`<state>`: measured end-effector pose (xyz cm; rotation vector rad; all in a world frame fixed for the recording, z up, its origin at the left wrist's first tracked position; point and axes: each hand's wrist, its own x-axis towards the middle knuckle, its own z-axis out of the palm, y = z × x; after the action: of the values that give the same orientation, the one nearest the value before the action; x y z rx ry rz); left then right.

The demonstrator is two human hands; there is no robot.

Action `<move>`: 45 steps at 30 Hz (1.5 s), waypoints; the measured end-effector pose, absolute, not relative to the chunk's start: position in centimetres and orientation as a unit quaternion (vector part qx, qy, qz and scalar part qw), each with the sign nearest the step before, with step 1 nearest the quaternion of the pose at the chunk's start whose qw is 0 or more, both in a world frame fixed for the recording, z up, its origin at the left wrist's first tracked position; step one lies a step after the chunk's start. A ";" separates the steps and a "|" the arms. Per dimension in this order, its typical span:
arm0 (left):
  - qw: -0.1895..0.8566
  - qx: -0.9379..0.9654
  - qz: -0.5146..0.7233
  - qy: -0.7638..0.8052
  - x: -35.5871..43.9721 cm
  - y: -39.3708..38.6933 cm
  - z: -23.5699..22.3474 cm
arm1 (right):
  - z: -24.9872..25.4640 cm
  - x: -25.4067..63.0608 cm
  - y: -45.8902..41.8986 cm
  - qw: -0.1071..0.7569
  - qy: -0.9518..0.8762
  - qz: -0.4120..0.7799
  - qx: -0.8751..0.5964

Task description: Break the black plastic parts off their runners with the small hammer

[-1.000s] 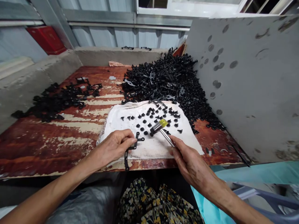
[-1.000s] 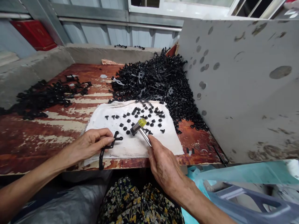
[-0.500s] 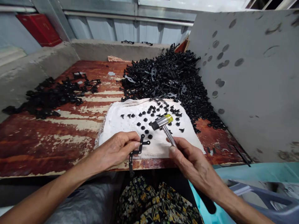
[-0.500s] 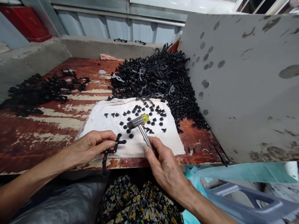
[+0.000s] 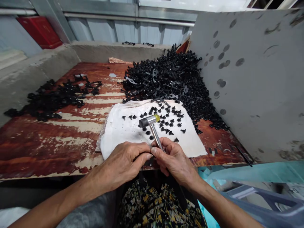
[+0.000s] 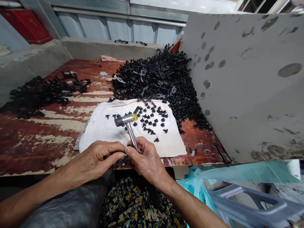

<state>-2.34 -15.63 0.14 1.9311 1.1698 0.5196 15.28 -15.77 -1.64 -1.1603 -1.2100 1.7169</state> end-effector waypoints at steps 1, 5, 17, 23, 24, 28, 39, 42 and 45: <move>0.402 0.740 0.240 0.484 -2.4 -15.8 -0.2 | -1.7 15.2 -15.8 0.373 -0.458 0.666 -0.454; 0.444 0.538 0.436 0.569 -2.6 -16.4 -1.2 | -2.1 15.1 -15.7 0.442 -0.405 0.653 -0.462; 0.727 0.305 0.366 0.495 -0.9 -15.7 0.1 | -2.2 13.9 -16.2 0.438 -0.415 0.674 -0.427; 0.736 0.282 0.336 0.516 -2.6 -13.8 0.1 | -3.0 16.4 -16.9 0.493 -0.387 0.633 -0.455; 0.739 0.284 0.329 0.515 -2.8 -13.5 0.1 | -3.1 16.8 -17.0 0.502 -0.380 0.626 -0.460; 0.735 0.288 0.304 0.534 -2.8 -12.7 0.2 | -3.8 17.8 -17.7 0.497 -0.368 0.622 -0.481; 0.685 0.291 0.320 0.586 -1.5 -11.9 0.4 | -3.8 18.2 -18.1 0.490 -0.349 0.634 -0.486; 0.677 0.296 0.317 0.594 -1.3 -11.8 0.2 | -3.8 18.1 -18.1 0.488 -0.345 0.635 -0.489; 0.675 0.298 0.312 0.598 -1.2 -11.7 0.3 | -3.9 18.2 -18.1 0.490 -0.344 0.635 -0.489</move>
<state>-1.15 -11.68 0.32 0.6703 1.3463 0.7027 18.19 -18.13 -3.89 -1.1877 -0.8357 1.5417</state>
